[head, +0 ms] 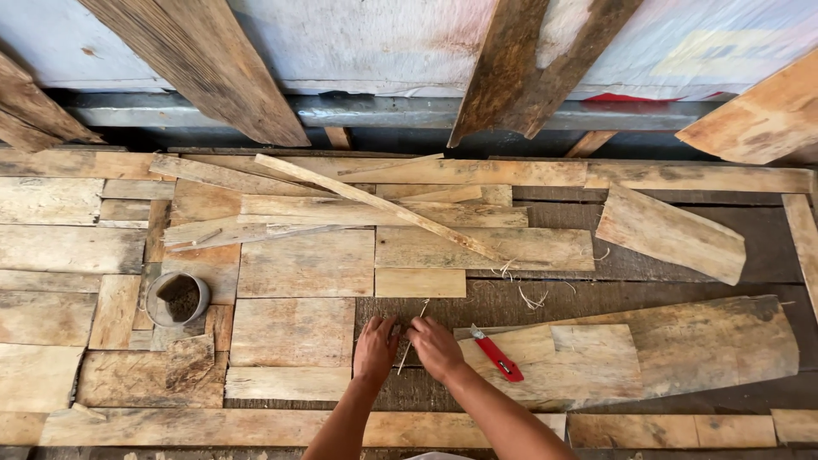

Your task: Scoring and peeling thin strips from larger pieces of wood using a utility knife on a workbench.

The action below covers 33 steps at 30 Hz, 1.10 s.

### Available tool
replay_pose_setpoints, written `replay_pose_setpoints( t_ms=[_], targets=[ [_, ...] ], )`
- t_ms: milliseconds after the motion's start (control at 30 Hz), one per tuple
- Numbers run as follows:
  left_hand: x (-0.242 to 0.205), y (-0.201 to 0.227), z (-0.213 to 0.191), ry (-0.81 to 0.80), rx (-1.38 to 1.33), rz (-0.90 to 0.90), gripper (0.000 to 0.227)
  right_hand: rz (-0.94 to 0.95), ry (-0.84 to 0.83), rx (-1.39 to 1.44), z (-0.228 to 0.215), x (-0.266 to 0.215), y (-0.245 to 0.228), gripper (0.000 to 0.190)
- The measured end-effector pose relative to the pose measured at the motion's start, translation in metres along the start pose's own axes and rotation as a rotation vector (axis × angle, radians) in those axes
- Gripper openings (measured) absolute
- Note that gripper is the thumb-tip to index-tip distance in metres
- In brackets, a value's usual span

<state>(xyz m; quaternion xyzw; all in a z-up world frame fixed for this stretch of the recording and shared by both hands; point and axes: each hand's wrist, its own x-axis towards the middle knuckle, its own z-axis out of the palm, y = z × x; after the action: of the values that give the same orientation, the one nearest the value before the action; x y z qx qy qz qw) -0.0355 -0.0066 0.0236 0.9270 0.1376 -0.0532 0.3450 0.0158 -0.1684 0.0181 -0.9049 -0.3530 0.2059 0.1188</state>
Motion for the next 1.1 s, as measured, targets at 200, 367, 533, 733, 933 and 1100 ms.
replay_pose_setpoints(
  t_ms=[200,367,533,733,933,1100],
  targets=[
    [0.001,-0.013,0.010,-0.010,0.021,0.021,0.013,0.008,0.011,-0.013,0.002,-0.005,-0.001,0.020],
    [0.004,-0.005,0.001,0.017,-0.185,-0.178,0.009,-0.046,0.145,-0.064,-0.019,-0.014,-0.011,0.017],
    [0.012,-0.006,0.003,0.122,-0.760,-0.652,0.013,0.015,0.245,0.137,-0.047,-0.026,-0.026,0.007],
    [0.041,-0.023,0.047,0.373,-1.437,-0.633,0.012,0.099,0.330,0.237,-0.077,-0.044,-0.017,0.008],
    [0.028,0.086,0.029,0.219,-1.292,-0.435,0.009,0.300,0.601,0.841,-0.083,-0.050,0.038,0.013],
    [0.033,0.152,0.080,-0.008,-1.065,-0.381,0.013,0.365,0.556,1.083,-0.077,-0.058,0.092,0.022]
  ],
)
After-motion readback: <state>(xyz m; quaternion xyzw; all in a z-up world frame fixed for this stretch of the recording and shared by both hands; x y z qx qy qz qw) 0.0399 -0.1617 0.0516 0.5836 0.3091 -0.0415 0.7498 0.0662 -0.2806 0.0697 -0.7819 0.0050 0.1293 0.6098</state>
